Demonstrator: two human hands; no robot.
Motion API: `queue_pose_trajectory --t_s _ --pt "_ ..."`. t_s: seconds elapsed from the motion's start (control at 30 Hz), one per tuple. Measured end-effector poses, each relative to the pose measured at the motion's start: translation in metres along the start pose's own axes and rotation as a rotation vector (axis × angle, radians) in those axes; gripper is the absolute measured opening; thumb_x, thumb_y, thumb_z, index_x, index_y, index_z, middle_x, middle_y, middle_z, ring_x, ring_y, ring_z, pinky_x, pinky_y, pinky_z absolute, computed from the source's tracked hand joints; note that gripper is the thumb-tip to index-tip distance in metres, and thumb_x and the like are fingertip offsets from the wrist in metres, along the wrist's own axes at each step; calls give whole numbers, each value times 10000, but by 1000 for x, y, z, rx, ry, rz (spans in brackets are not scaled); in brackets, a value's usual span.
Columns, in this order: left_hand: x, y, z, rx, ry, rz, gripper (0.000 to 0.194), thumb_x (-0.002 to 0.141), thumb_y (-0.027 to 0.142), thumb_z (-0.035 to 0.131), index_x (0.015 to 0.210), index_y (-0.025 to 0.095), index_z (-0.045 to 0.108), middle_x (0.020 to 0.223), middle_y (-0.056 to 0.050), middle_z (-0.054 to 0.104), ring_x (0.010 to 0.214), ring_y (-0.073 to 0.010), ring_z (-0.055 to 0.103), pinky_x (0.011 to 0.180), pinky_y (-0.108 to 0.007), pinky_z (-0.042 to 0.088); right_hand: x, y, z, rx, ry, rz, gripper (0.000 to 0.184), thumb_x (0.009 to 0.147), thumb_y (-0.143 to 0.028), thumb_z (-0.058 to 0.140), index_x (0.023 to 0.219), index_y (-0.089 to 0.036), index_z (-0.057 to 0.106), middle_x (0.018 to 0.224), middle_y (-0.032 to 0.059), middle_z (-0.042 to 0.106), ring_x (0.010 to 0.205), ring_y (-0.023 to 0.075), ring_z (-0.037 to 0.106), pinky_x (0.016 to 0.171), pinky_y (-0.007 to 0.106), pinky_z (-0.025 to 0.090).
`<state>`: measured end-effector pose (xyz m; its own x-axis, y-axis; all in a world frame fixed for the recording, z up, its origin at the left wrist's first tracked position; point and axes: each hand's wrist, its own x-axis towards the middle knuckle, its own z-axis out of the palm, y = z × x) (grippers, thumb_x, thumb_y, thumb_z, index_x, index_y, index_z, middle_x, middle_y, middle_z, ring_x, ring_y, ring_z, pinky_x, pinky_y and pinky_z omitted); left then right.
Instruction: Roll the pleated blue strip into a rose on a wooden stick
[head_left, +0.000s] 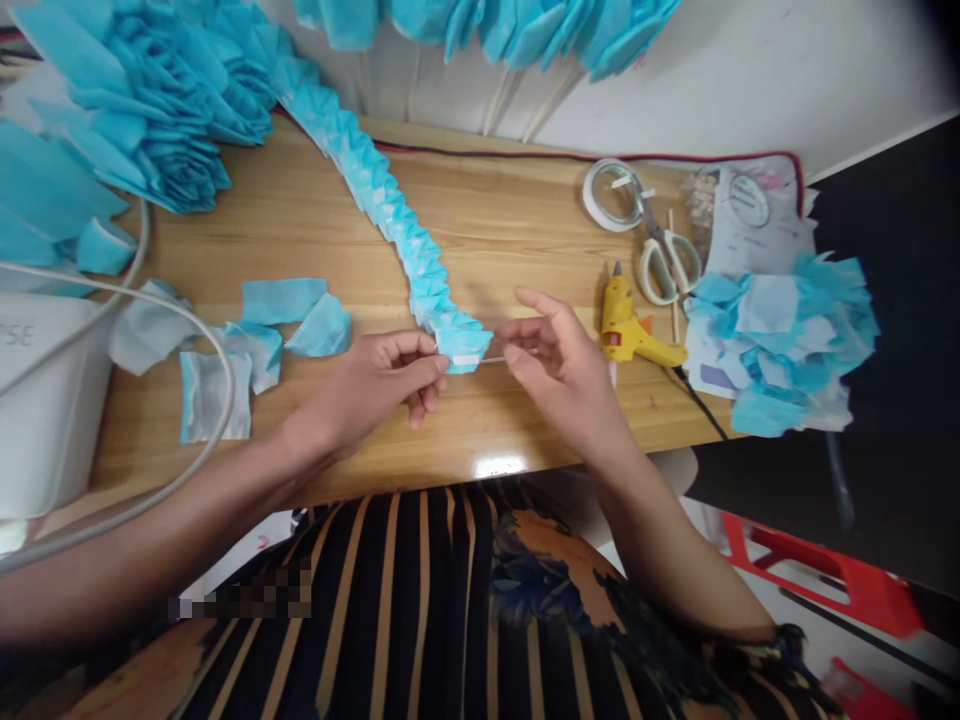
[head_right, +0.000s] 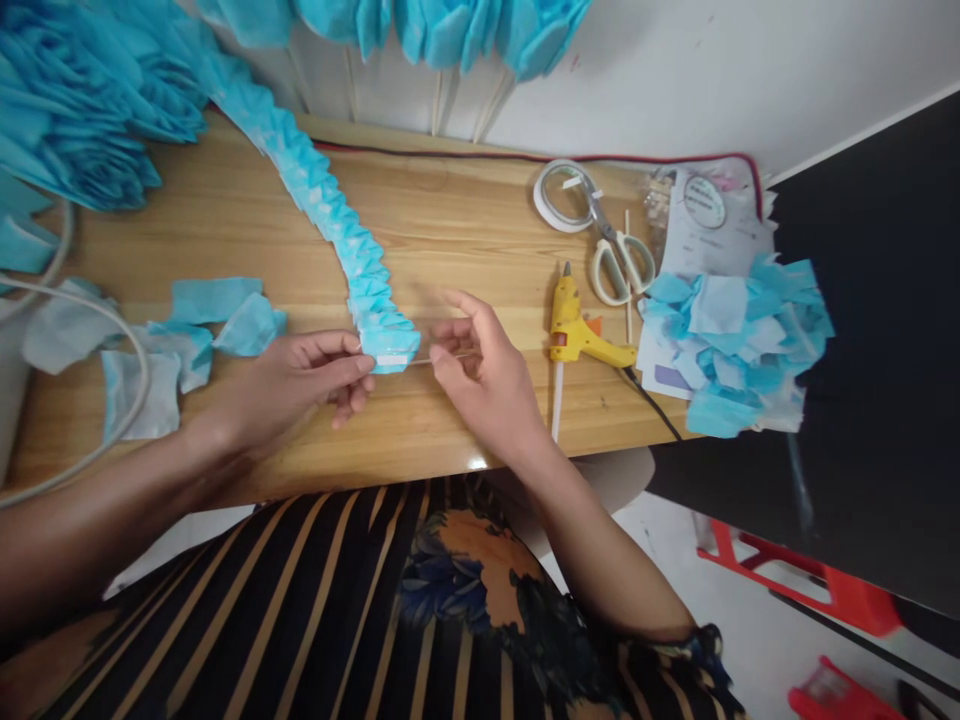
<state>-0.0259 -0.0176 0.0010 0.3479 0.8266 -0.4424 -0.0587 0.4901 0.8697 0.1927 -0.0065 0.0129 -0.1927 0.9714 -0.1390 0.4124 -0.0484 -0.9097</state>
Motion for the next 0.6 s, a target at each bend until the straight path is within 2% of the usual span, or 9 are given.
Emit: queue_pose_trajectory --t_s 0.07,0.17,0.3,0.43,0.6 --pt "0 -1 -1 -14 1 -4 232 869 343 726 740 173 635 641 7 640 511 -87 566 467 -186 476 2 5 2 147 -122 63 593 924 -339 667 1484 -271 485 1144 75 722 1024 208 706 809 356 606" --pt "0 -3 -2 -11 -22 -2 227 891 351 712 768 171 651 658 1 649 526 -92 580 479 -190 487 5 8 8 326 -243 155 707 885 -346 722 1527 -263 439 998 33 730 916 186 707 747 325 599" --pt "0 -3 -1 -73 -46 -29 250 882 380 727 779 163 656 697 -14 658 554 -107 602 468 -198 506 8 4 16 371 -203 189 727 850 -252 735 1520 -255 452 891 -13 710 793 158 674 726 314 588" --pt "0 -1 1 -186 -52 -37 346 877 484 716 813 149 656 755 -45 672 593 -134 627 441 -216 518 8 0 18 321 -182 163 719 852 -215 716 1519 -238 449 869 -21 693 783 158 671 755 321 590" --pt "-1 2 1 -51 -80 -43 252 869 390 755 869 165 641 731 -3 652 568 -116 620 466 -207 538 5 -6 19 267 -199 128 671 879 -197 664 1510 -276 449 922 -1 708 829 181 693 790 356 603"
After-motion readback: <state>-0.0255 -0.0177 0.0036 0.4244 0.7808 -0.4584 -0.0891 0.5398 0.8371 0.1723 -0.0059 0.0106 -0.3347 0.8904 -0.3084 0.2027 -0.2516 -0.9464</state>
